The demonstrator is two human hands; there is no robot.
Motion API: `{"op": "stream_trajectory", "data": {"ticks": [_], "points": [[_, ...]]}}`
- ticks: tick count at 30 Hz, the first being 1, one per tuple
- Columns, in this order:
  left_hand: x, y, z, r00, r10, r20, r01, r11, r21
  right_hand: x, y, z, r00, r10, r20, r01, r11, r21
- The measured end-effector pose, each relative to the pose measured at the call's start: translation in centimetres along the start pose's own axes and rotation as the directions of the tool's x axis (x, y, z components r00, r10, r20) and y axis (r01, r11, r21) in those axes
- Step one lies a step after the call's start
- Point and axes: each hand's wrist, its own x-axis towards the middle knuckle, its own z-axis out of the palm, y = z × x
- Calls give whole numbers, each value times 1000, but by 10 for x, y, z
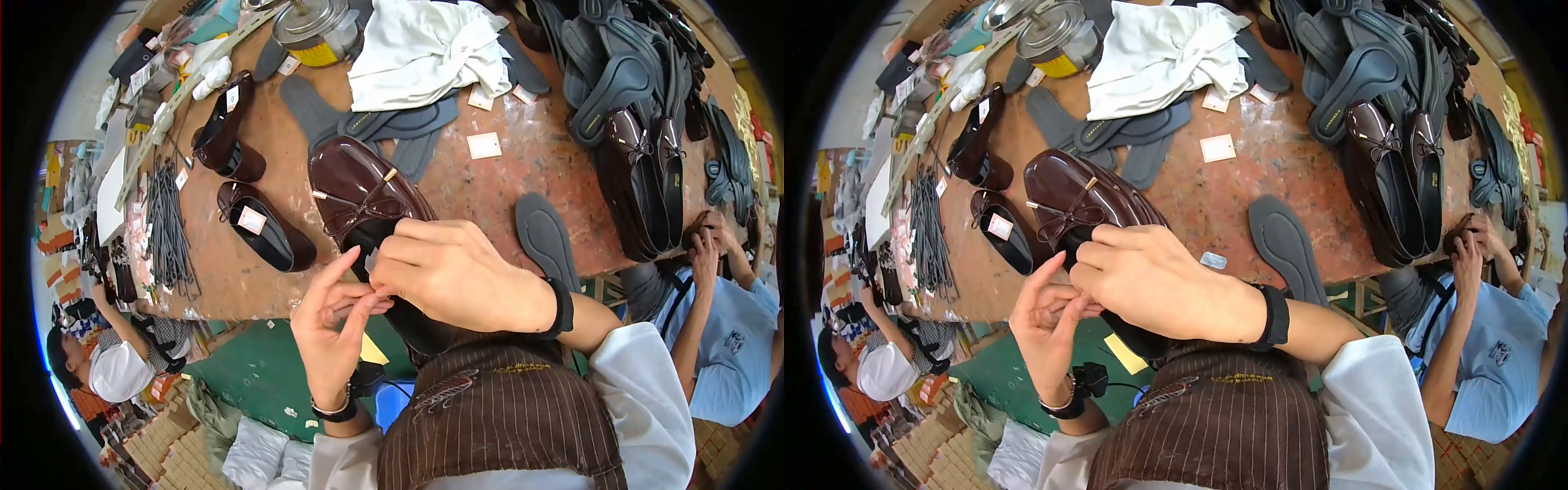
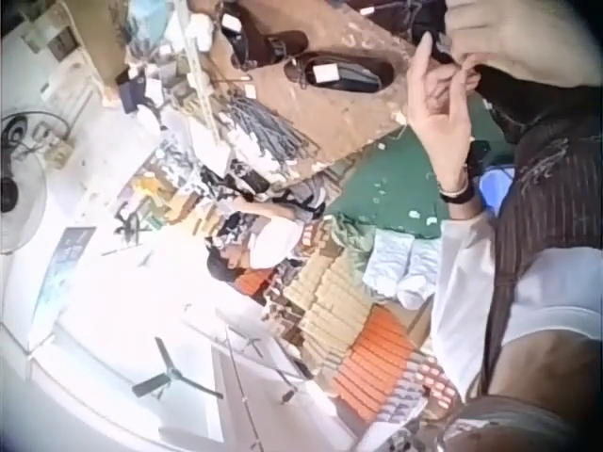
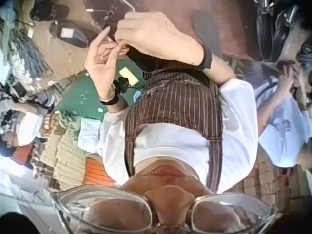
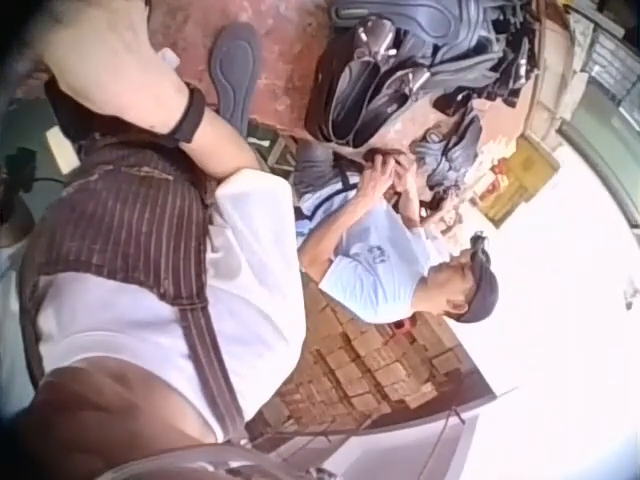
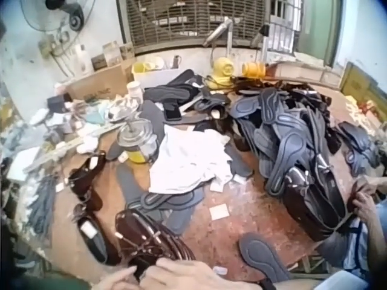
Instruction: Cleaning and labeling finished shoes at a workbench in a manufacturing environment.
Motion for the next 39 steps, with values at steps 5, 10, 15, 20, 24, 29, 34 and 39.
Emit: {"op": "stream_trajectory", "data": {"ticks": [5,10,15,20,24,29,34,39], "points": [[2,5,-7,998,-8,54,7,1000,27,6,-1,-5,985,-124,118,136,986,-98],[3,-5,-3,999,38,-16,-39,997,-71,-1,7,10,995,-43,-85,52,993,108],[3,3,18,989,3,-150,-13,998,-67,-17,2,-7,951,144,-274,-98,980,175],[-2,-21,1,978,8,-211,67,936,345,-112,29,-49,698,631,-339,-702,506,-502],[1,-36,18,995,2,-97,27,954,299,-194,28,-40,529,832,-168,-711,326,-623],[10,-40,-3,956,168,-240,-111,966,235,-205,25,-51,647,755,-107,-675,503,-539],[29,-19,-90,832,223,-507,-70,950,303,-209,42,-77,691,722,40,-620,620,-481],[81,-58,-216,879,261,-398,-43,876,480,-123,52,-160,795,558,-240,-606,754,-255]]}}
